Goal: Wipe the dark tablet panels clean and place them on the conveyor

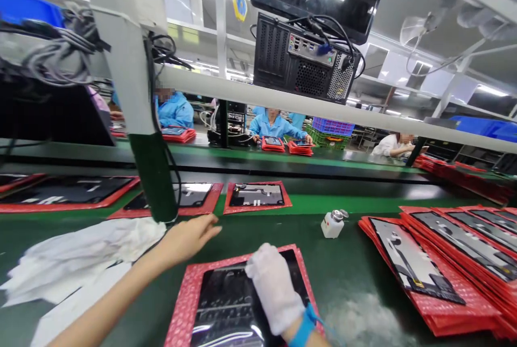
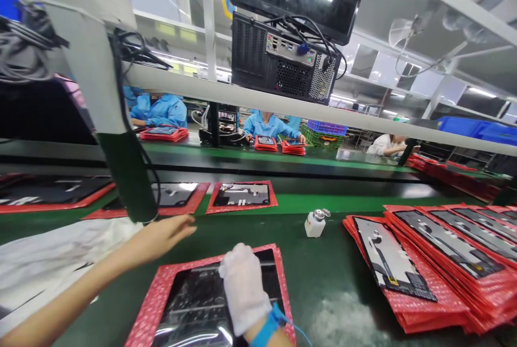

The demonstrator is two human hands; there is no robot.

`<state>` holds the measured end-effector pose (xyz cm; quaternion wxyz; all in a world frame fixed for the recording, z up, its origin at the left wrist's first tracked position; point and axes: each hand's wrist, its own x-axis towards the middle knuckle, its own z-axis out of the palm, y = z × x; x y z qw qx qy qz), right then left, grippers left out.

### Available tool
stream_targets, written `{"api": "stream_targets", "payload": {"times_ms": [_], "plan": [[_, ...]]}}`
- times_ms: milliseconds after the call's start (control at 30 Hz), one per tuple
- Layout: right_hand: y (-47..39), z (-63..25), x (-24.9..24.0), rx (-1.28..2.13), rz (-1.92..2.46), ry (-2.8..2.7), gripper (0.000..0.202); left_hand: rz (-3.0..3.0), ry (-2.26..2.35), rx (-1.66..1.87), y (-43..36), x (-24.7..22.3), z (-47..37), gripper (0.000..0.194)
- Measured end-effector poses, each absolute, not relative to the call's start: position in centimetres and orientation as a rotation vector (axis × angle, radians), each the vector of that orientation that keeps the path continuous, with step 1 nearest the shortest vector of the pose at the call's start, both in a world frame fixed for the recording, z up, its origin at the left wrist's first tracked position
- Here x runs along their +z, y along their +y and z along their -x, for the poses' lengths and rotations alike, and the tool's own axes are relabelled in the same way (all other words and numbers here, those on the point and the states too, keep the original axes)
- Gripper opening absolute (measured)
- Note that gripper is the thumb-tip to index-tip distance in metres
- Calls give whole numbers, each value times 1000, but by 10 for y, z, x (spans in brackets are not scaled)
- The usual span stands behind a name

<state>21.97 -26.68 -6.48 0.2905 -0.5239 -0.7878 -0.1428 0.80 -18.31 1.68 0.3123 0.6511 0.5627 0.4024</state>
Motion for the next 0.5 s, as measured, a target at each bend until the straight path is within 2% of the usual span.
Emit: {"api": "stream_targets", "payload": {"times_ms": [67,167,300,400,500], "plan": [[-258,-177,-62,-349,1435,-2215,25,-1723,1666,1072,-232,-6,9,32],[-257,-152,-57,-263,1466,-2386,19,-1681,1790,890,-279,-39,14,38],[-258,-218,-48,-260,1574,-2248,25,-1816,1826,734,-300,-63,-1,28],[-265,-285,-48,-321,1636,-2079,17,-1922,1836,896,-303,-62,-11,31],[-283,-296,-63,-358,1600,-1982,15,-1744,1784,1016,-304,-56,-19,33]]}}
